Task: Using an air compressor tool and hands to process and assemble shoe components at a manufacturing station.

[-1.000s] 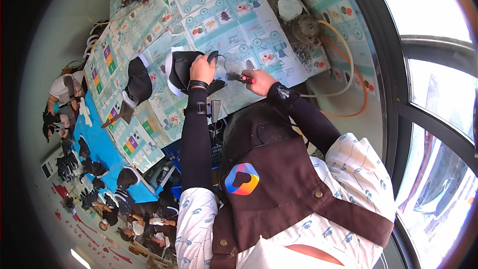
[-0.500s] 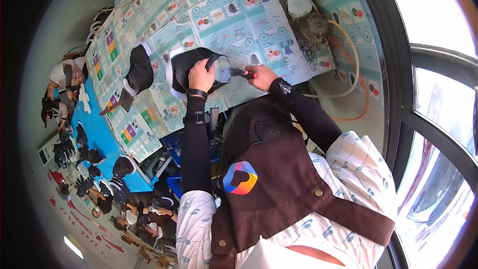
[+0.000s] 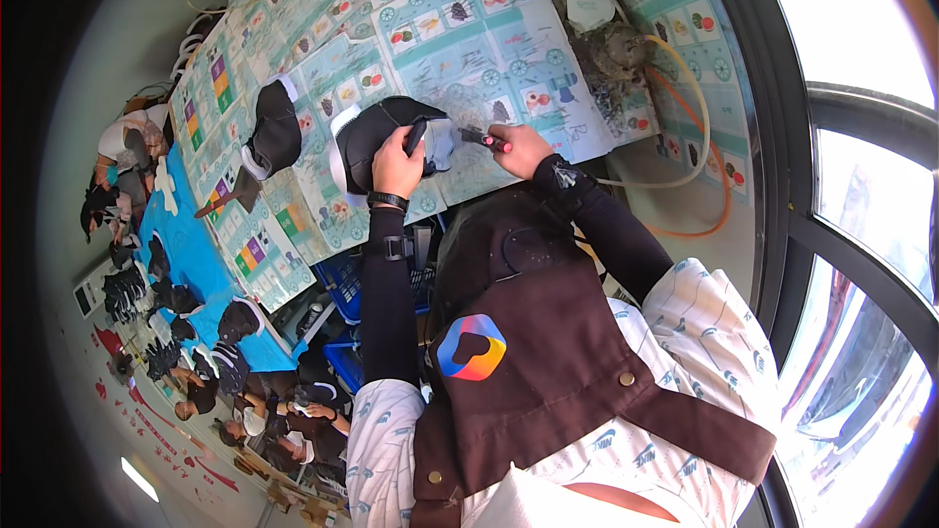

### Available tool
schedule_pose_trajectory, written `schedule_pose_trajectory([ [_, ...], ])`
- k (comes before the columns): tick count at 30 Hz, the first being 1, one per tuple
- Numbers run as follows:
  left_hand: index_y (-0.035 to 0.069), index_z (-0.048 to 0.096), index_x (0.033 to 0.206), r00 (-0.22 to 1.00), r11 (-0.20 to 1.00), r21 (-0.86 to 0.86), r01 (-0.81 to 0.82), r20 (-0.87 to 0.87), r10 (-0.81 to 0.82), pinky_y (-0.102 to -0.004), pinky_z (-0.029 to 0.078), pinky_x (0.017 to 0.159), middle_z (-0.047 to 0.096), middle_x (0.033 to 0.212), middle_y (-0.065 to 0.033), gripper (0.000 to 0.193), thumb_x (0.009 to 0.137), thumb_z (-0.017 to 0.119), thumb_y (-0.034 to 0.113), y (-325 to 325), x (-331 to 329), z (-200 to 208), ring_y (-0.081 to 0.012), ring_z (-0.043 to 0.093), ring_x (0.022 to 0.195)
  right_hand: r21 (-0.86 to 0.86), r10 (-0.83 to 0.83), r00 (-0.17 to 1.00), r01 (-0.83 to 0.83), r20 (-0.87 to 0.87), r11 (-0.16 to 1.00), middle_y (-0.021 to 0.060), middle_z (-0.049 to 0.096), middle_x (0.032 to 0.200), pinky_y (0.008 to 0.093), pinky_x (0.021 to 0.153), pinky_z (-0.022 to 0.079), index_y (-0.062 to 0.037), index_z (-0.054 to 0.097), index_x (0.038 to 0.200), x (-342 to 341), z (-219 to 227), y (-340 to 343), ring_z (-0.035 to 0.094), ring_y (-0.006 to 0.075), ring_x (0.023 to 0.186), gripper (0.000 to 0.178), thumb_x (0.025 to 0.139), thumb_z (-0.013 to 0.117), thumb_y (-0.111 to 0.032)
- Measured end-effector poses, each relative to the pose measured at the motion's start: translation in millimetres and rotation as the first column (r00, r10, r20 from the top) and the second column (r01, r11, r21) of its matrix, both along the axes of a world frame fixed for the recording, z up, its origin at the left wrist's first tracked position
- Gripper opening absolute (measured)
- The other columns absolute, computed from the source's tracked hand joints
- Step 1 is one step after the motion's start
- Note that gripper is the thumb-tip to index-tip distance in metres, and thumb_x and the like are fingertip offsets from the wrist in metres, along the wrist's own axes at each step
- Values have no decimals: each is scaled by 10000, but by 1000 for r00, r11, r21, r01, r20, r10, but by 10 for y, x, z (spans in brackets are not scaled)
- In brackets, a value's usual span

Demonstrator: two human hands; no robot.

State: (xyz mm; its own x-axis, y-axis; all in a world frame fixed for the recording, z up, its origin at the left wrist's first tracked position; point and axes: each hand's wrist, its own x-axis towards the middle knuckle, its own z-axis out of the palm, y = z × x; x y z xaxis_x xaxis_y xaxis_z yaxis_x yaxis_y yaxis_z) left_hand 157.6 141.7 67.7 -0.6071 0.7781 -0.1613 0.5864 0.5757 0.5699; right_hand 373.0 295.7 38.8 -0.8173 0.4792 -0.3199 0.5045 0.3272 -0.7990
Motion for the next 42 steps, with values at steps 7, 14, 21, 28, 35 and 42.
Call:
schedule_pose_trajectory([
  [7, 57, 595, 1078, 995, 997, -47, -63, 76, 66, -476, 540, 744, 718, 898, -143, 298, 854, 746, 183, -220, 193, 14, -370, 699, 848, -82, -5, 1000, 6, 12, 997, 253, 690, 901, 550, 798, 514, -54, 686, 994, 19, 15, -55, 645, 475, 899, 230, 843, 563, -176],
  [14, 12, 598, 1074, 994, 997, -39, -68, 88, 71, -383, 549, 693, 722, 884, -136, 336, 878, 771, 221, -375, 338, -64, -280, 713, 768, -111, 87, 995, -81, 55, 991, 256, 692, 928, 535, 821, 517, -47, 690, 995, 0, 43, -54, 649, 468, 922, 241, 849, 570, -196],
  [21, 1, 582, 1058, 980, 996, -61, -62, 186, 72, -359, 548, 704, 715, 878, -131, 298, 894, 751, 184, -505, 363, -52, -238, 709, 762, -167, 158, 984, -143, 81, 975, 254, 693, 957, 527, 836, 517, -61, 710, 1035, -61, 139, -32, 650, 466, 939, 282, 833, 567, -195],
  [28, 15, 556, 1065, 943, 995, 3, -97, 319, 91, -378, 546, 705, 704, 886, -129, 314, 874, 757, 161, -655, 385, -184, -273, 697, 759, -153, 177, 981, -165, 73, 974, 262, 695, 969, 519, 845, 519, -61, 729, 1048, -109, 172, -40, 651, 463, 946, 318, 801, 581, -198],
  [35, 17, 553, 1077, 937, 994, 21, -105, 336, 92, -379, 546, 710, 701, 909, -131, 325, 872, 762, 159, -707, 386, -261, -268, 696, 777, -181, 150, 986, -134, 78, 974, 266, 699, 936, 514, 824, 525, -37, 735, 1017, -46, 179, 7, 660, 467, 915, 311, 799, 582, -197],
  [42, 16, 555, 1082, 935, 995, 7, -97, 345, 89, -375, 545, 712, 699, 914, -130, 335, 871, 766, 168, -697, 385, -275, -267, 693, 773, -204, 157, 978, -126, 140, 971, 283, 693, 919, 508, 831, 527, -29, 737, 1027, -18, 192, 12, 660, 471, 914, 328, 795, 584, -202],
])
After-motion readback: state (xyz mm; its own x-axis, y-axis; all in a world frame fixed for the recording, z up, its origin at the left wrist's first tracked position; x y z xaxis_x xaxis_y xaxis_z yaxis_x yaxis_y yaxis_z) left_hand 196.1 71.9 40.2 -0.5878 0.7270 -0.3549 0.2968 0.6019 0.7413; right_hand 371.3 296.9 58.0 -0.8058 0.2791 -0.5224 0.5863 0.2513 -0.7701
